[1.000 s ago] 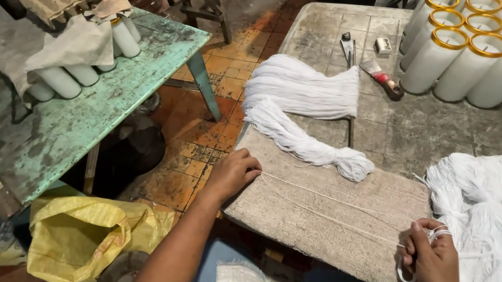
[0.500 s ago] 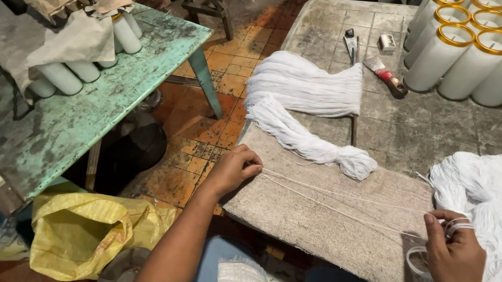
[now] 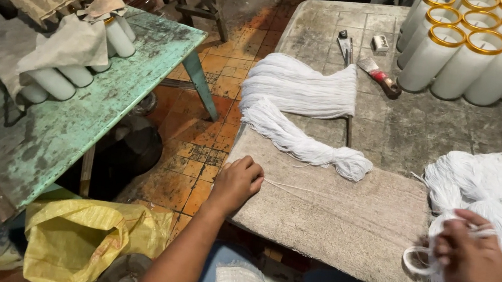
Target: The person is organizing long white cotton wicks into bundles and tying them with a thin string on a workspace.
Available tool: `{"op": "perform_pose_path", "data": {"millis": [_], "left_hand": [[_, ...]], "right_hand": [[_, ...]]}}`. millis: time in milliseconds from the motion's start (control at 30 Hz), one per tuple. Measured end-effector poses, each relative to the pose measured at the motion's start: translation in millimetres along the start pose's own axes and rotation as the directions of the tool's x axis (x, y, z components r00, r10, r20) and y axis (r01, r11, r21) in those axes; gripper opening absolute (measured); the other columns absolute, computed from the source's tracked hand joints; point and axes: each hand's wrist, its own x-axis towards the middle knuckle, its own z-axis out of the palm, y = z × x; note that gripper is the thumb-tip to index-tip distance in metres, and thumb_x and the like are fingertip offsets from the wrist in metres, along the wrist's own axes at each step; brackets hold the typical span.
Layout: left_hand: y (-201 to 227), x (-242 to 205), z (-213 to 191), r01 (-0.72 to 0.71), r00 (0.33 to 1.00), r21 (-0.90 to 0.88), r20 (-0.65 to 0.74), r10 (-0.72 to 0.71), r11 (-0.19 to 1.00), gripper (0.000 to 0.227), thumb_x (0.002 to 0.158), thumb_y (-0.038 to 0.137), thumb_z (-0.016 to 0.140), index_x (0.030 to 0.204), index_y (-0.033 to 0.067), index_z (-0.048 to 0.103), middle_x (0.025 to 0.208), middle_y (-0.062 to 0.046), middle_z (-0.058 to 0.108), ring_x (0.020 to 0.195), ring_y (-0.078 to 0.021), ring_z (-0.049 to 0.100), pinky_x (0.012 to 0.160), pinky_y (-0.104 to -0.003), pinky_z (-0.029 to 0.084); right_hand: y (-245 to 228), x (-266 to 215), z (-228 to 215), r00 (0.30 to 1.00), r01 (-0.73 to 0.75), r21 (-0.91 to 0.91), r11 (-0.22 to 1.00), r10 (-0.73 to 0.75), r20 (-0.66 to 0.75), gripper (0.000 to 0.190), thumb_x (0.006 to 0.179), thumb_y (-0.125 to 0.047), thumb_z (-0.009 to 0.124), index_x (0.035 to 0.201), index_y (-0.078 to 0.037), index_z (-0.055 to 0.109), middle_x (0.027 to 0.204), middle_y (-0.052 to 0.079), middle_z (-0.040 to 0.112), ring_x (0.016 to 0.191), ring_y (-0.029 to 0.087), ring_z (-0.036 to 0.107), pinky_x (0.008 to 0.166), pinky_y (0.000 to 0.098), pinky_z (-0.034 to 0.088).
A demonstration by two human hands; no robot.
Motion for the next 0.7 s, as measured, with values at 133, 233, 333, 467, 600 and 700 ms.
{"op": "perform_pose_path", "data": {"millis": [133,233,333,467,600,700], "left_hand": [[3.9,-4.0,-0.4,-0.041,0.998,0.025,-0.04,0.042,0.999,0.006,0.095,0.02,0.068,0.096,0.0154,0.064,0.097,-0.003,0.057,0.088,-0.0266,0.06,0.08,-0.044,0.044],[6.8,-5.6,-2.3,-0.041,0.998,0.01,-0.045,0.041,0.999,0.007,0.094,0.018,0.069,0.095,0.0151,0.063,0.096,-0.003,0.055,0.087,-0.0268,0.059,0.081,-0.044,0.044],[5.9,-3.6,-3.3,-0.038,0.998,-0.004,-0.042,0.038,0.999,0.008,0.094,0.018,0.069,0.094,0.0148,0.062,0.095,-0.003,0.054,0.085,-0.0268,0.058,0.082,-0.044,0.044],[15.2,2.2,-13.4,0.044,0.998,0.118,-0.04,-0.04,0.992,0.018,0.088,0.036,0.076,0.097,0.0216,0.081,0.101,-0.002,0.057,0.099,-0.0284,0.052,0.087,-0.049,0.039],[140.2,-4.1,-54.9,0.353,0.918,-0.789,0.188,-0.348,0.503,0.017,0.096,0.016,0.061,0.098,0.0052,0.073,0.112,-0.009,0.065,0.089,-0.019,0.063,0.069,-0.027,0.061],[157.8,-14.9,4.8,-0.077,0.983,-0.967,-0.032,0.182,0.245,0.051,0.104,0.047,0.05,0.128,0.0064,0.067,0.134,-0.013,0.066,0.128,-0.0252,0.06,0.114,-0.038,0.044]], "right_hand": [[14.5,16.5,-32.2,0.991,0.081,0.305,0.949,-0.109,0.078,0.039,0.1,-0.006,0.057,0.136,-0.019,0.047,0.102,0.012,0.058,0.071,0.011,0.046,0.054,0.0226,0.031],[2.9,3.3,-18.6,0.964,0.267,0.145,0.953,-0.266,-0.024,0.039,0.101,0.002,0.06,0.136,-0.012,0.048,0.107,0.015,0.061,0.071,0.015,0.047,0.059,0.0246,0.034],[7.8,5.1,-6.2,0.882,0.445,0.006,0.895,-0.437,-0.176,0.036,0.106,0.001,0.067,0.134,-0.008,0.047,0.105,0.014,0.063,0.071,0.014,0.051,0.063,0.0241,0.041],[30.8,10.3,12.4,0.864,0.403,-0.096,0.91,-0.413,-0.286,0.029,0.104,-0.012,0.073,0.128,-0.019,0.058,0.106,-0.001,0.06,0.086,0.007,0.055,0.075,0.0195,0.045],[48.2,-28.5,82.0,0.98,0.199,-0.072,0.977,-0.2,-0.009,0.038,0.083,-0.009,0.08,0.119,-0.01,0.07,0.105,0.009,0.076,0.097,0.021,0.072,0.087,0.0343,0.057],[53.5,-42.9,102.3,0.635,0.735,-0.068,0.675,-0.65,0.417,0.062,0.08,-0.001,0.074,0.139,-0.015,0.059,0.112,0.013,0.083,0.091,0.017,0.085,0.079,0.0258,0.067]]}}
